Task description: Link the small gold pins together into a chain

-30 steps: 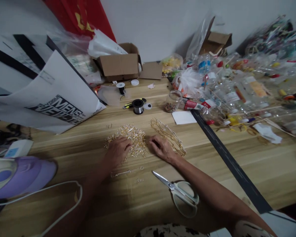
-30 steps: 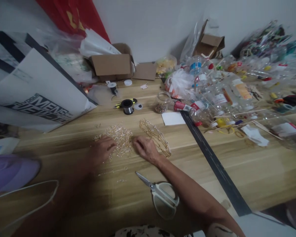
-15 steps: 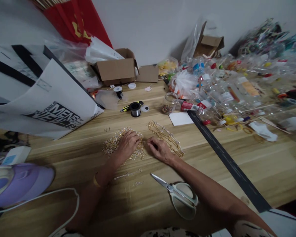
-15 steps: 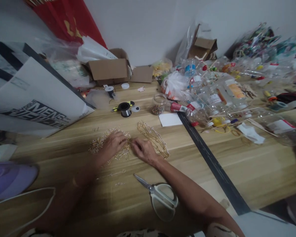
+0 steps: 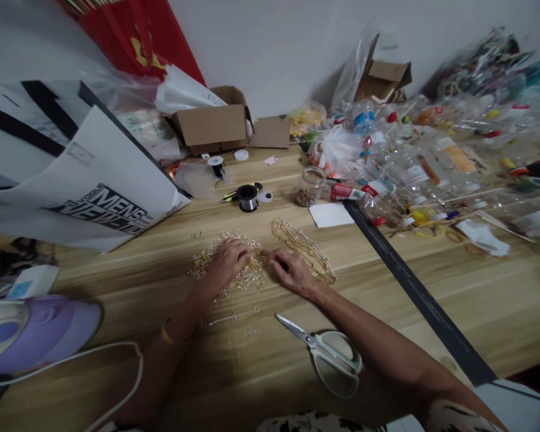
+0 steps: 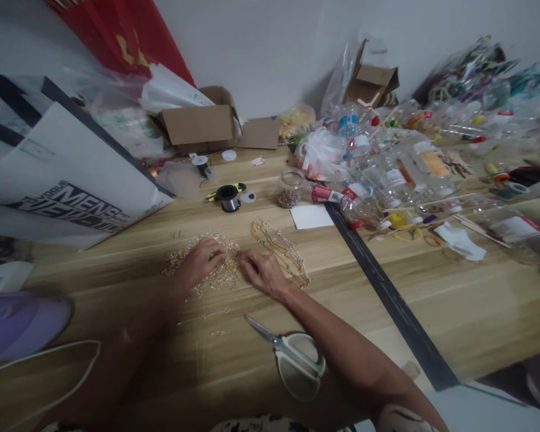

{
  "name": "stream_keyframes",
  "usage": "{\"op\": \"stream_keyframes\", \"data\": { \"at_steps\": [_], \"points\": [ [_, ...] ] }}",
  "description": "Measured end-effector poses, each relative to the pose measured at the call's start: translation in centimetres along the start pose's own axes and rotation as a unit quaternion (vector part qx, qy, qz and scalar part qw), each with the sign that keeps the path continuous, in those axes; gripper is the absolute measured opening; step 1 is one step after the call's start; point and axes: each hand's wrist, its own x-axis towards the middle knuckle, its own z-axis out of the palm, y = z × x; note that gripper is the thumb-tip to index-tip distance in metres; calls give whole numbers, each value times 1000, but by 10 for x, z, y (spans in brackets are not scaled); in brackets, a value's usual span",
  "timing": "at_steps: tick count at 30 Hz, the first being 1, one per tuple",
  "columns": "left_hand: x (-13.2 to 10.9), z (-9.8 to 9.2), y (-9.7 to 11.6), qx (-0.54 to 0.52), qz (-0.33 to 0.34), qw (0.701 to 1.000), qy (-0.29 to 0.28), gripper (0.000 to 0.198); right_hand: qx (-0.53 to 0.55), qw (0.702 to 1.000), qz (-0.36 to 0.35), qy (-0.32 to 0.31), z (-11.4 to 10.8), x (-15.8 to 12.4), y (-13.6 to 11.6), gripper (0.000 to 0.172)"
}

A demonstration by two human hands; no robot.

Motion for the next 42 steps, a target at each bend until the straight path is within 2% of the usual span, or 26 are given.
{"op": "stream_keyframes", "data": {
  "at_steps": [3, 6, 9, 16, 22, 27, 35, 42],
  "points": [
    [-6, -2, -6, -37, -35, 998, 36, 13, 0, 1000, -3, -1, 0, 0, 0, 10],
    [-13, -1, -12, -86, -98, 989, 64, 13, -2, 1000, -4, -5, 0, -1, 0, 10],
    [-20, 1, -16, -151, -161, 972, 76, 17, 0, 1000, -5, -8, 0, -1, 0, 10],
    [-29, 4, -17, -305, -219, 921, 104, 21, -1, 1000, -1, -15, -1, -1, -2, 11],
    [-29, -2, -6, -416, -242, 871, 92, 24, -8, 1000, -4, -22, -1, 0, -3, 11],
    [-32, -3, -6, -464, -263, 842, 85, 24, -28, 998, -52, -28, -1, 0, -6, 13],
    [-36, 1, -12, -497, -258, 826, 71, 21, -12, 995, -89, -41, -2, 2, -16, 13],
    [-37, 5, -13, -487, -232, 839, 70, 22, -12, 994, -97, -43, -3, 2, -30, 13]
  ]
}}
